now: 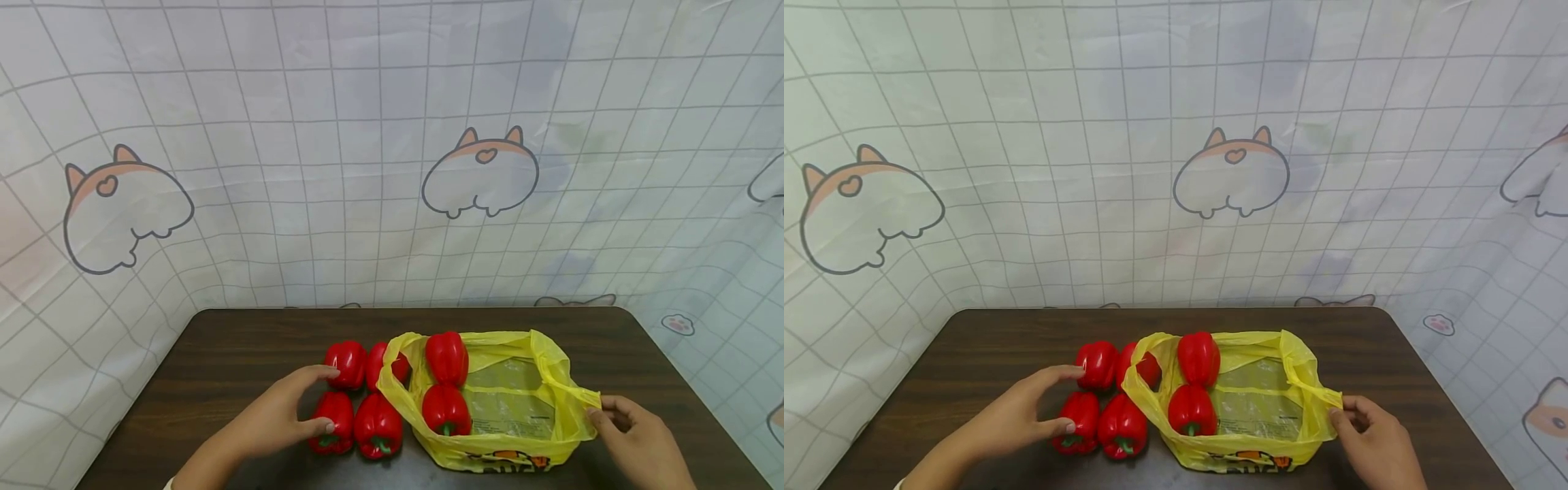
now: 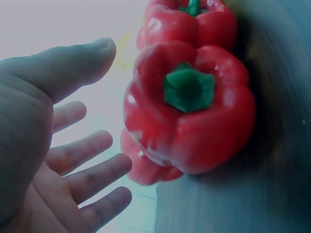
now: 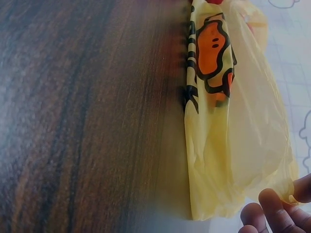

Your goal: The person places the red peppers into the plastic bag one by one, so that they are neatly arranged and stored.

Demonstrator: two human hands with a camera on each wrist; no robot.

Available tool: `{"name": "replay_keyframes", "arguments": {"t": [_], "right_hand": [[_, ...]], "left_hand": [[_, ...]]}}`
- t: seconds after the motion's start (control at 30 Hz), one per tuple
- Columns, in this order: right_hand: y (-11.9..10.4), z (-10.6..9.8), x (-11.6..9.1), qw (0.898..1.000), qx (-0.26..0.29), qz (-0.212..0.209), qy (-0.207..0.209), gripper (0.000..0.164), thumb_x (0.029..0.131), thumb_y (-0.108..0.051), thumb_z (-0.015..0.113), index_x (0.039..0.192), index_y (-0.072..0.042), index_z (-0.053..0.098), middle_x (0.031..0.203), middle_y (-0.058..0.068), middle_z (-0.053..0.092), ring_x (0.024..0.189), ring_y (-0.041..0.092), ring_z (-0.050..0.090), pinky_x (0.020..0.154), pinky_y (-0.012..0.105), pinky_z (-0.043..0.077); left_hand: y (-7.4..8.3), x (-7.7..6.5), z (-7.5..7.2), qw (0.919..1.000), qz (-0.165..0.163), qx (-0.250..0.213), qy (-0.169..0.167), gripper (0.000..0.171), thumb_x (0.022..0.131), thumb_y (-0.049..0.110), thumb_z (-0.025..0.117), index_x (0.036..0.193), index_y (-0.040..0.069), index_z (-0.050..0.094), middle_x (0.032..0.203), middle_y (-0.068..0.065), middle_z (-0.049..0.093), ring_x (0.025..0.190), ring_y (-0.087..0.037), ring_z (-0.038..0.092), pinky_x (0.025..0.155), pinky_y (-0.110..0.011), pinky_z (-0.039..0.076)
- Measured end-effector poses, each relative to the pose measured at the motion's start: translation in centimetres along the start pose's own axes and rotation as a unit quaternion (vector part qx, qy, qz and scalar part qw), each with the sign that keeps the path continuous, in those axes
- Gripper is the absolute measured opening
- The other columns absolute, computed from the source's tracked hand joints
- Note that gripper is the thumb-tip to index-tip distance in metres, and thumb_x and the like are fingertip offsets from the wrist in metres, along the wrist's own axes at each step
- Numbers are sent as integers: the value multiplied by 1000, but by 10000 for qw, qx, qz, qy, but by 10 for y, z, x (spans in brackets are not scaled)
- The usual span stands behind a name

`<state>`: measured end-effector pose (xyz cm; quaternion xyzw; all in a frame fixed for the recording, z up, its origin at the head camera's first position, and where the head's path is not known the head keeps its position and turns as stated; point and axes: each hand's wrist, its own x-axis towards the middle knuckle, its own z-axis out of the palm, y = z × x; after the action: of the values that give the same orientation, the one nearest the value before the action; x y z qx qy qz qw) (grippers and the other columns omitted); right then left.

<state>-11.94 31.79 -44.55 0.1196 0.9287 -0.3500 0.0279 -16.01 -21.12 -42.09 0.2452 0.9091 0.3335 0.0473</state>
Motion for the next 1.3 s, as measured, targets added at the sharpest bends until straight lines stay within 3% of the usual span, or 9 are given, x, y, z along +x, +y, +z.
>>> {"name": "replay_keyframes", "arguments": {"t": [0.2, 0.47, 0.67, 0.87, 1.3], "right_hand": [[-1, -1, 0, 10000, -9, -39, -41, 72, 103, -55, 52, 134, 10, 56, 119, 26, 68, 102, 41, 67, 74, 49, 58], [-1, 0, 0, 10000, 3, -50, -4, 70, 103, -54, 53, 133, 10, 56, 119, 25, 68, 103, 42, 66, 74, 50, 58], [-1, -1, -1, 10000, -28, -22, 9, 72, 103, -56, 52, 133, 9, 57, 119, 27, 68, 104, 43, 65, 74, 50, 58], [-1, 0, -1, 10000, -6, 30, 0, 72, 102, -56, 53, 132, 9, 58, 120, 28, 67, 104, 44, 65, 74, 50, 58], [0, 0, -2, 10000, 23, 18, 72, 69, 103, -54, 54, 132, 9, 58, 117, 25, 69, 103, 42, 66, 74, 49, 58]], "left_hand": [[-10, -6, 0, 9993, -250, -221, -169, 72, 84, 38, 85, 143, 12, 54, 143, -4, 56, 132, -34, 52, 105, -61, 43], [-25, -7, -2, 9945, -322, -822, -569, 72, 87, 38, 82, 145, 8, 52, 146, -9, 54, 130, -37, 55, 108, -60, 41], [-30, -8, -1, 9925, -266, -954, -713, 71, 88, 38, 82, 144, 8, 52, 145, -8, 55, 129, -35, 56, 107, -60, 41], [-34, -8, 1, 9910, -227, -1014, -840, 65, 88, 38, 81, 143, 14, 54, 141, -1, 57, 127, -28, 57, 106, -55, 45], [-39, -9, 6, 9899, -117, -1183, -770, 59, 87, 36, 83, 139, 21, 59, 137, 5, 59, 124, -26, 58, 106, -55, 45]]}}
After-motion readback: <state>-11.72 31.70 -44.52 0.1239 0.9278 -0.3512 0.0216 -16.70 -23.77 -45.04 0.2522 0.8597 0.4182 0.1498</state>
